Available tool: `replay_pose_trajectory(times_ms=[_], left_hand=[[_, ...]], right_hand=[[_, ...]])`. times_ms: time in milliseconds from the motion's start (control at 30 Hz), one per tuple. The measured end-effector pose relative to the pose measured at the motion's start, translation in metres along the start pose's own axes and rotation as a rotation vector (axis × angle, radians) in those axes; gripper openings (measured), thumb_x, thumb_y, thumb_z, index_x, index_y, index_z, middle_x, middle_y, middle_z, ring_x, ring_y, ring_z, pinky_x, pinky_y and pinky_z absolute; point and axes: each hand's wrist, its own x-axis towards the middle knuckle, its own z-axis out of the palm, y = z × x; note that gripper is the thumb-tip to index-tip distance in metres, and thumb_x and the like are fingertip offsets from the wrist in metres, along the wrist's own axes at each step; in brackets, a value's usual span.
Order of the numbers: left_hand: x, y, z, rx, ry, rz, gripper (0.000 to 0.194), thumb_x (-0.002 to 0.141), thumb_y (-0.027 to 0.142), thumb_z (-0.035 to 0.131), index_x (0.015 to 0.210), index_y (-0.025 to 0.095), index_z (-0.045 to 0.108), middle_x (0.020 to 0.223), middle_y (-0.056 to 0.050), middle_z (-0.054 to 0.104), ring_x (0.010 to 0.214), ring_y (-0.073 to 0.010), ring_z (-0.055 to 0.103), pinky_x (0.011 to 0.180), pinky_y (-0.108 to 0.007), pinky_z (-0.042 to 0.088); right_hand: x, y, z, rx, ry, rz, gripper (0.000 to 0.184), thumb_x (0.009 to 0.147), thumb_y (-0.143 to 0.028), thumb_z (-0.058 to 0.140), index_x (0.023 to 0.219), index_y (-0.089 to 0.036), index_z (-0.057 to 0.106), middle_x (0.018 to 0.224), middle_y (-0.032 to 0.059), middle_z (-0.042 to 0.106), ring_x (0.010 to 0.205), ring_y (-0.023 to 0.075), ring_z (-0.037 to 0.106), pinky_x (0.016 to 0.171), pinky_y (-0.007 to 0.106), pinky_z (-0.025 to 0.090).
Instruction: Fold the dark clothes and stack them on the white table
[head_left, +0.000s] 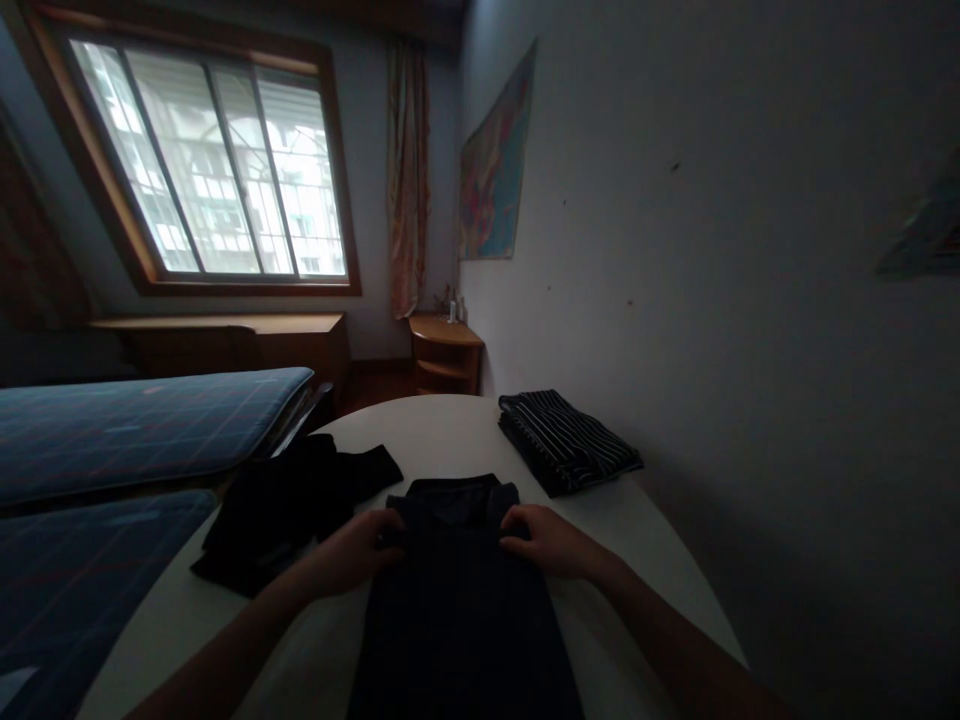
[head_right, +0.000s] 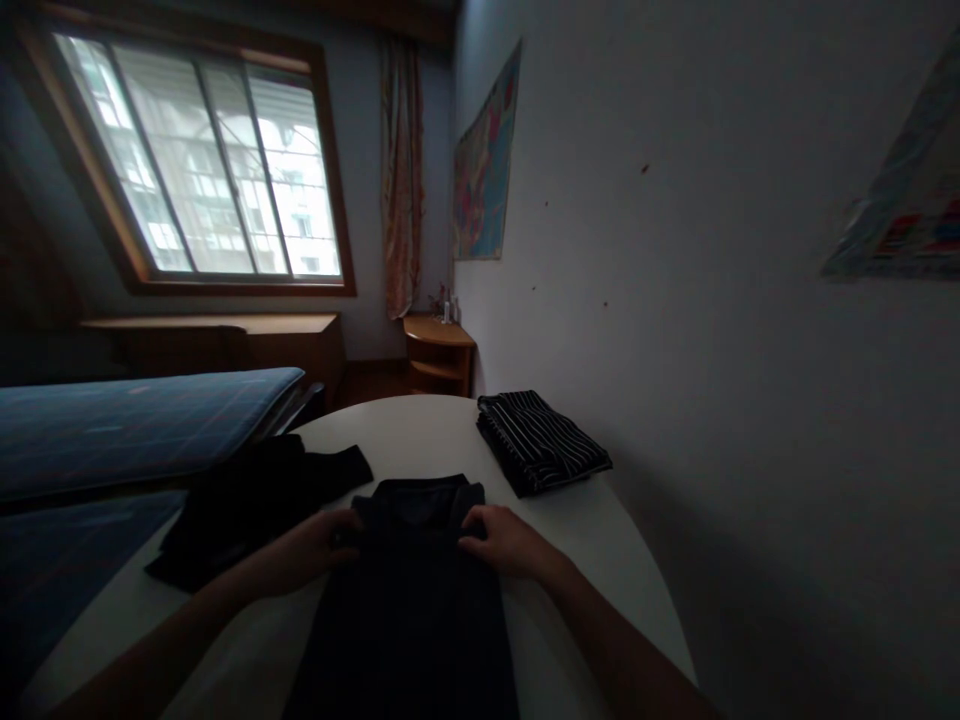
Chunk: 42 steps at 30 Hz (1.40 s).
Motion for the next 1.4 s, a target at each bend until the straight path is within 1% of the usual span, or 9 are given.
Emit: replay_pose_trajectory(times_ms=[167, 367, 533, 800, 900, 1000, 1133, 1267, 1400], left_hand=[[0.009, 0.007, -0.014, -0.256, 0.109, 0.027, 0.031, 0.078, 0.040, 0.060, 0.099, 0.018, 0.061, 0.092, -0.004, 0.068, 0.080, -0.0210, 0.066, 0.071, -0.032, 0.051], [0.046, 0.003, -0.018, -0.330, 0.420, 0.050, 0.039, 0.074, 0.037, 0.064, 0.108, 0.019, 0.059, 0.091, -0.004, 0.069, 0.079, -0.0215, 0.068, 0.069, -0.033, 0.052], [0.065, -0.020, 0.003, -0.459, 0.323, -0.034, 0.044, 0.069, 0.033, 0.067, 0.109, 0.016, 0.059, 0.084, -0.005, 0.070, 0.070, -0.0210, 0.068, 0.059, -0.030, 0.052], [0.064, -0.030, 0.007, -0.436, 0.424, -0.031, 0.048, 0.075, 0.030, 0.061, 0.121, 0.015, 0.057, 0.103, -0.010, 0.069, 0.084, -0.0223, 0.069, 0.070, -0.034, 0.056], [0.057, -0.028, 0.010, -0.270, 0.480, -0.023, 0.050, 0.079, 0.027, 0.058, 0.128, 0.014, 0.053, 0.124, -0.016, 0.062, 0.099, -0.0256, 0.067, 0.085, -0.041, 0.055], [0.043, -0.015, 0.021, 0.074, 0.569, 0.101, 0.048, 0.086, 0.029, 0.054, 0.132, 0.016, 0.053, 0.145, -0.017, 0.047, 0.128, -0.0306, 0.052, 0.107, -0.049, 0.041], [0.021, 0.005, 0.048, 0.356, 0.374, 0.245, 0.053, 0.095, 0.035, 0.048, 0.146, 0.025, 0.042, 0.161, -0.009, 0.027, 0.146, -0.0298, 0.028, 0.117, -0.049, 0.028], [0.017, 0.010, 0.066, 0.551, 0.171, 0.111, 0.058, 0.098, 0.044, 0.041, 0.152, 0.024, 0.034, 0.163, -0.010, 0.018, 0.149, -0.0325, 0.014, 0.118, -0.055, 0.020], [0.023, 0.005, 0.064, 0.643, 0.216, -0.040, 0.060, 0.100, 0.046, 0.036, 0.154, 0.021, 0.029, 0.163, -0.012, 0.013, 0.149, -0.0315, 0.010, 0.117, -0.054, 0.021]], right_hand=[[0.014, -0.005, -0.015, 0.112, 0.146, -0.089, 0.023, 0.084, -0.034, 0.060, 0.098, -0.018, 0.068, 0.100, 0.0073, 0.071, 0.096, 0.0231, 0.064, 0.087, 0.035, 0.047], [0.052, 0.000, -0.019, 0.190, 0.355, -0.057, 0.025, 0.086, -0.032, 0.058, 0.104, -0.016, 0.065, 0.103, 0.0082, 0.070, 0.095, 0.0215, 0.065, 0.088, 0.035, 0.049], [0.070, 0.021, -0.001, 0.187, 0.286, 0.044, 0.026, 0.082, -0.019, 0.060, 0.108, -0.016, 0.064, 0.102, 0.0083, 0.071, 0.095, 0.0206, 0.066, 0.088, 0.035, 0.050], [0.073, 0.030, 0.005, 0.142, 0.417, -0.073, 0.030, 0.084, -0.017, 0.054, 0.113, -0.017, 0.061, 0.114, 0.0095, 0.067, 0.109, 0.0211, 0.062, 0.100, 0.039, 0.045], [0.067, 0.026, 0.007, 0.023, 0.417, -0.095, 0.037, 0.083, -0.015, 0.053, 0.119, -0.015, 0.060, 0.128, 0.0124, 0.059, 0.123, 0.0222, 0.053, 0.108, 0.041, 0.040], [0.050, 0.010, 0.010, -0.098, 0.416, -0.122, 0.038, 0.087, -0.020, 0.054, 0.124, -0.015, 0.060, 0.138, 0.0151, 0.053, 0.131, 0.0243, 0.047, 0.114, 0.043, 0.033], [0.022, -0.019, 0.025, -0.209, 0.208, -0.238, 0.049, 0.092, -0.039, 0.056, 0.137, -0.022, 0.054, 0.149, 0.0105, 0.047, 0.140, 0.0271, 0.037, 0.117, 0.046, 0.025], [0.014, -0.023, 0.040, -0.289, 0.022, -0.130, 0.065, 0.095, -0.059, 0.041, 0.152, -0.027, 0.035, 0.161, 0.0053, 0.026, 0.149, 0.0282, 0.015, 0.120, 0.050, 0.010], [0.022, -0.010, 0.040, -0.321, 0.041, 0.047, 0.072, 0.094, -0.065, 0.035, 0.154, -0.025, 0.028, 0.164, 0.0039, 0.015, 0.151, 0.0288, 0.003, 0.120, 0.050, 0.004]])
